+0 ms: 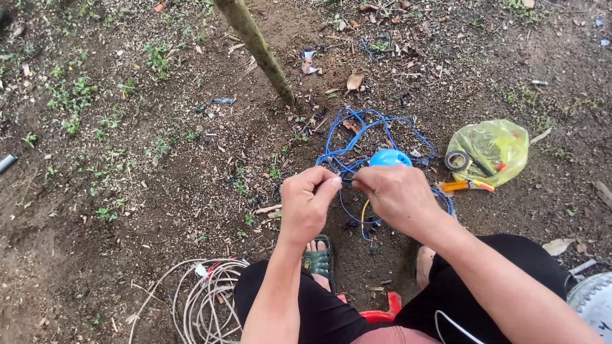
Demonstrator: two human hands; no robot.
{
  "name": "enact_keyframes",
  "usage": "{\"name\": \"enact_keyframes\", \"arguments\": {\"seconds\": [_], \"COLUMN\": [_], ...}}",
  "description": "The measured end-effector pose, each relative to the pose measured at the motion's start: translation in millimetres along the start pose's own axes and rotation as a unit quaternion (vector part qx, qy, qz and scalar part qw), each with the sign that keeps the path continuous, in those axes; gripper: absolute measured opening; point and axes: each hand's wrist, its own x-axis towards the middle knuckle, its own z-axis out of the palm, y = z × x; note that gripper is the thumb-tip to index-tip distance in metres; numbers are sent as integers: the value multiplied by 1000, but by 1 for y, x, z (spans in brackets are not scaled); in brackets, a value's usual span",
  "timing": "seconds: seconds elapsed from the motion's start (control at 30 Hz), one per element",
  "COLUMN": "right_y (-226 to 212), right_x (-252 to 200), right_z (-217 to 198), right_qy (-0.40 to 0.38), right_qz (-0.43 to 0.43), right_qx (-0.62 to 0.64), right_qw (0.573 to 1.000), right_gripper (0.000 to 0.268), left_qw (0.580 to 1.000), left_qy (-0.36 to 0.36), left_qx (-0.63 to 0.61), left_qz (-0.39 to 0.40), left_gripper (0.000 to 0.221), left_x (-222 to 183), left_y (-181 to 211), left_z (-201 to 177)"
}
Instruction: The person is untangling a long blue electrical wire and organizing it while sitting outdoors.
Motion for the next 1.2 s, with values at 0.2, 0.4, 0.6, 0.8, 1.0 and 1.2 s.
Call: {"name": "enact_keyframes", "arguments": {"seconds": [0.2,0.4,0.6,0.8,1.0,1.2], "right_y": [-1,56,46,35,60,50], "right_x": [2,-31,-11,-11,-13,-10], "right_z": [8,94,27,-2,0,-9], "right_qy": [-9,-67,-151,-133,-13,96], "right_qz": [-43,-68,83,129,102,114], "right_qx": [-22,-254,140,347,501,602], "right_qw": [999,962,975,919,859,785], "right_gripper": [25,23,22,20,19,18], "left_qw": [987,947,948,973,970,977], "left_qy": [78,245,298,157,126,-49], "left_qx": [-110,-198,103,168,207,194], "left_qz": [-87,-56,-38,18,-6,79], "left_gripper": [14,13,16,11,2,19], "left_x": [7,18,-2,14,14,19], "left_y": [-17,39,69,23,13,-12], "left_z": [6,-69,-92,-81,-75,-20]}}
